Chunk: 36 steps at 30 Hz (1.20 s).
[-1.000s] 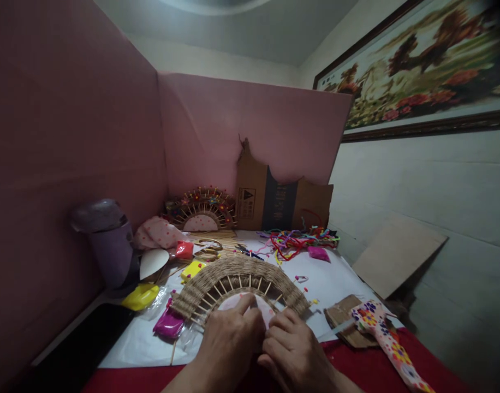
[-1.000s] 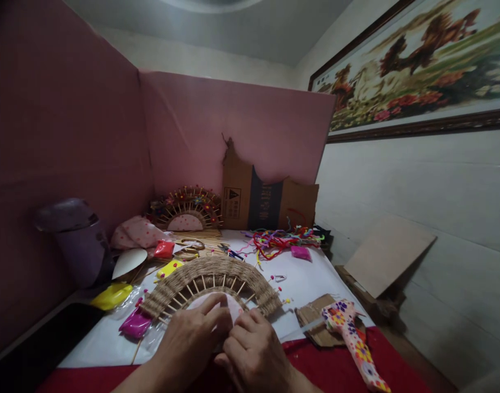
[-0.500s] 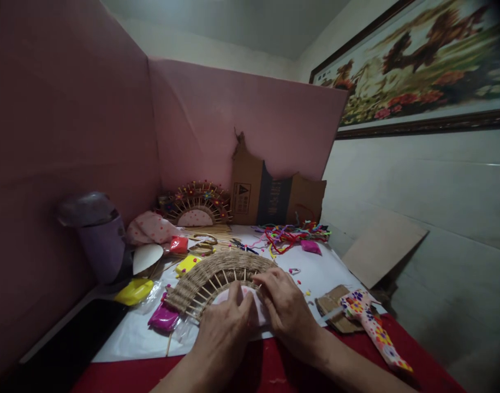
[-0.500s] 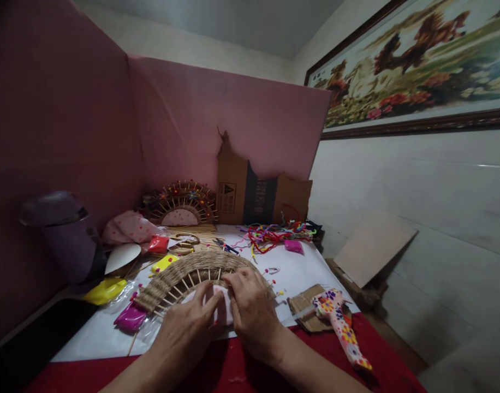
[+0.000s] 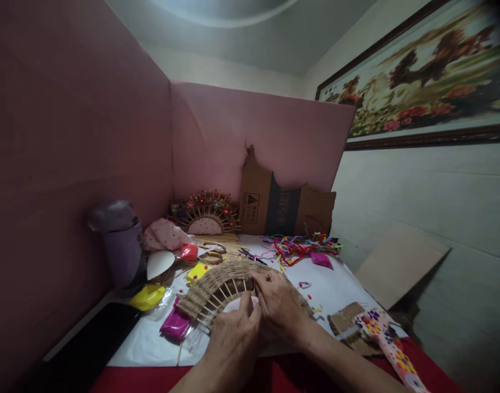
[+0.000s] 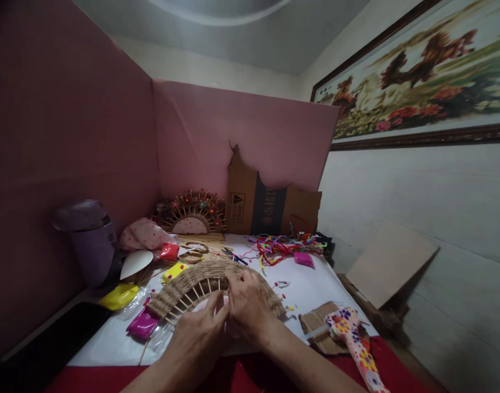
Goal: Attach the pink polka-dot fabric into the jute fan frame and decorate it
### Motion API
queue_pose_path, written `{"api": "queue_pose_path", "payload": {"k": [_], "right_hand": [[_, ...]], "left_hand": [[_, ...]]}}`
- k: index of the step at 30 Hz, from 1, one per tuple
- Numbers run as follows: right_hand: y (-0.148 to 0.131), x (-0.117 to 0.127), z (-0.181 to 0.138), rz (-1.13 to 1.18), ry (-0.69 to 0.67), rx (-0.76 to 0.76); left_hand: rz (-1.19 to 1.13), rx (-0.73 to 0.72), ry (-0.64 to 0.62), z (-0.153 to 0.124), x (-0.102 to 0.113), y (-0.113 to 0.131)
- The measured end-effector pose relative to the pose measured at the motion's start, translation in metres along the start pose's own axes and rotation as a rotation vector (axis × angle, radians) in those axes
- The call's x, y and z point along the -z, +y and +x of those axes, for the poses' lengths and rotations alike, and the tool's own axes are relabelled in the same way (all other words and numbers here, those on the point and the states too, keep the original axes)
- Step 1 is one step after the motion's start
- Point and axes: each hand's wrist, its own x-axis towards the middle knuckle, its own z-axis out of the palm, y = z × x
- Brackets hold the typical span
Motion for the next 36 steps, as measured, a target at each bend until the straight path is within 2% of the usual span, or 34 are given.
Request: {"api": "queue_pose_path", "payload": {"k": [6, 12, 15, 17, 20, 22, 26, 30, 36], "right_hand": [[0.004, -0.001, 0.008, -0.005, -0.038, 0.037], [0.014, -0.004, 0.02, -0.007, -0.016, 0.082], [0.017, -0.006, 0.019, -0.033, 0.068, 0.096], [0.014, -0.003, 0.014, -0.058, 0.145, 0.159], [0.0, 0.01, 0.002, -0.053, 0.255, 0.294], [-0.012, 0.02, -0.006, -0.003, 0.339, 0.33], [-0.024, 0.029, -0.02, 0.119, 0.434, 0.418], [-0.017, 0.024, -0.028, 0.24, 0.527, 0.378], [-0.013, 0.023, -0.032, 0.254, 0.546, 0.34]], "left_hand": [[0.031, 0.006, 0.017, 0.008, 0.0, -0.001], [0.037, 0.019, 0.042, 0.017, -0.008, -0.006], [0.059, 0.002, 0.038, 0.017, -0.01, -0.007], [0.074, 0.009, 0.029, 0.017, -0.009, -0.006], [0.06, 0.017, 0.012, 0.017, -0.006, -0.004], [0.008, 0.019, 0.007, 0.017, -0.003, -0.003], [-0.223, 0.096, 0.094, 0.011, 0.004, -0.005], [-0.609, 0.149, 0.218, 0.006, 0.012, -0.008], [-1.35, 0.475, 0.202, 0.023, 0.03, -0.002]]}}
